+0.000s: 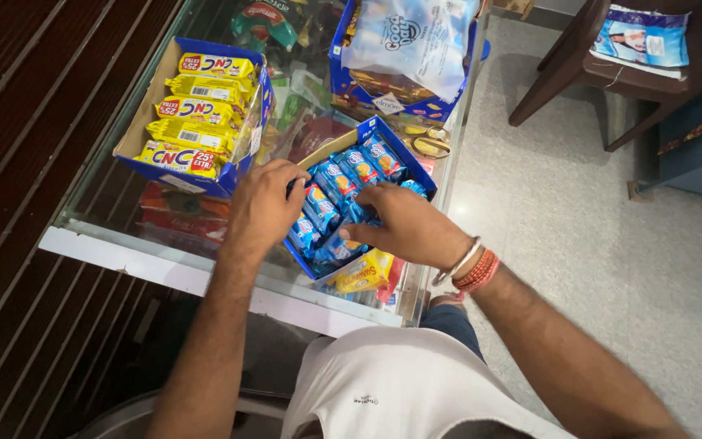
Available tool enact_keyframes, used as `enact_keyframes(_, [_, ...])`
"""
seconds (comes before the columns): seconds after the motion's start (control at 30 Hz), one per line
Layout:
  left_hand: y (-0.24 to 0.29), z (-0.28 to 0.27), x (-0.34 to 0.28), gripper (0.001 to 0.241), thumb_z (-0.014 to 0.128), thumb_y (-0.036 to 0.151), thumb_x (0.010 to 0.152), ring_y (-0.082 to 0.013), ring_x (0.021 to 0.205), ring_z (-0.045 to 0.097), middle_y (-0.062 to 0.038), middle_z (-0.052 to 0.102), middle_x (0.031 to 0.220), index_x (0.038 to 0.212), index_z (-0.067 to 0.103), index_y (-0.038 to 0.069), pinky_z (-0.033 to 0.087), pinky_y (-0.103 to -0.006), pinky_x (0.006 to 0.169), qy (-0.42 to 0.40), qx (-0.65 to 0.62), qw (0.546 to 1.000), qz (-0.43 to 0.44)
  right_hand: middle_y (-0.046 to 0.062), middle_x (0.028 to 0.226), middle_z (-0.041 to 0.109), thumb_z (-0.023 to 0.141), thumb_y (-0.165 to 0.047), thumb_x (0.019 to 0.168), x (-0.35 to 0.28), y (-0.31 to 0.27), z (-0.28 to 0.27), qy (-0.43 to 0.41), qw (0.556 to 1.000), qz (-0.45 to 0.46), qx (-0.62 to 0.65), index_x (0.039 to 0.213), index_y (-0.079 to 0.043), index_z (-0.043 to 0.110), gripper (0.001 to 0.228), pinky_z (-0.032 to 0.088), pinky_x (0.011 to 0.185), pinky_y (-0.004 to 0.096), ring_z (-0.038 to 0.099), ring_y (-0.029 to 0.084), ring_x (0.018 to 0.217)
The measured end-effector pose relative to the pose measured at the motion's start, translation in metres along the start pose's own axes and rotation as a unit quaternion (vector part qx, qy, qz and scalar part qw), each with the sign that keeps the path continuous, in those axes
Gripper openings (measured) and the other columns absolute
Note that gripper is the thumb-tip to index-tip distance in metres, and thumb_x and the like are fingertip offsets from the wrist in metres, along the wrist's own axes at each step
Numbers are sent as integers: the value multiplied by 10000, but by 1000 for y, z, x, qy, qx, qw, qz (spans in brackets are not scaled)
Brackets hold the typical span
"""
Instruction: The person arranges blue-wrapped snack bars inside a cardboard box on a glass display counter. They repeatedly pick up bars, place them into the box, and adjust their positions. The person also handles a white plastic bag, placing it on the counter and later opening it.
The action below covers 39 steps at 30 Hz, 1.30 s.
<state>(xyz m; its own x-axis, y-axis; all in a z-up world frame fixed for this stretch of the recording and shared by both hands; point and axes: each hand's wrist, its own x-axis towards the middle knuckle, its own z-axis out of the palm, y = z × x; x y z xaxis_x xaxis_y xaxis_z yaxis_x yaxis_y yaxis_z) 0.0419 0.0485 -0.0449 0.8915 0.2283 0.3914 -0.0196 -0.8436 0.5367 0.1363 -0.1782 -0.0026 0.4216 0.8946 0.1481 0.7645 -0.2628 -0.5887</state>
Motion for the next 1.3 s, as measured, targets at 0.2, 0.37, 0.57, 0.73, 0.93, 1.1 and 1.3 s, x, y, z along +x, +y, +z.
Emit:
enact_keyframes(0.2, [-2,2,-1,115,676,91,897,-361,953,690,-142,728,1010,972,750,46,537,-460,840,11,-3,1000,4,147,827,727,759,-387,861,4,-5,23,-38,993,112,25,1043,-43,648,405,553,699,459,728,338,783])
enact_keyframes(0.37, [-1,2,0,122,679,88,889,-363,944,690,-146,726,1006,976,750,41,538,-459,825,9,-6,1000,2,124,896,740,769,-332,896,9,-7,29,-28,997,70,-4,1021,-68,659,312,543,732,477,721,352,833])
enact_keyframes(0.57, [2,0,0,112,686,99,901,-361,944,690,-131,729,1011,976,755,51,537,-456,811,11,-9,1000,-12,100,900,749,806,-322,816,13,1,21,-114,991,47,46,953,-78,675,309,548,747,449,729,320,859])
enact_keyframes(0.73, [3,0,0,100,694,108,907,-366,936,690,-126,733,1004,965,760,61,537,-462,804,13,-7,1000,-11,104,907,752,789,-275,848,17,5,30,-101,994,26,40,969,-107,732,215,550,772,441,725,331,875])
enact_keyframes(0.93, [4,-1,1,109,700,140,909,-360,925,695,-130,731,999,963,762,69,542,-456,793,8,-16,1000,-16,130,902,739,831,-251,793,16,6,35,-16,996,12,82,998,-43,630,355,549,760,439,718,337,892])
enact_keyframes(1.1, [8,-6,0,139,726,187,913,-367,919,691,-133,717,994,944,720,52,535,-460,776,10,-24,1000,-8,139,893,737,819,-282,807,15,0,25,-39,995,44,85,1048,-44,600,402,551,757,433,725,322,882])
enact_keyframes(1.3, [14,-13,-2,219,761,223,907,-366,979,667,-139,675,1042,999,653,56,522,-460,811,17,-7,1000,2,116,891,745,706,-289,919,4,-11,26,-28,996,80,29,1006,-79,688,228,553,764,435,725,308,871])
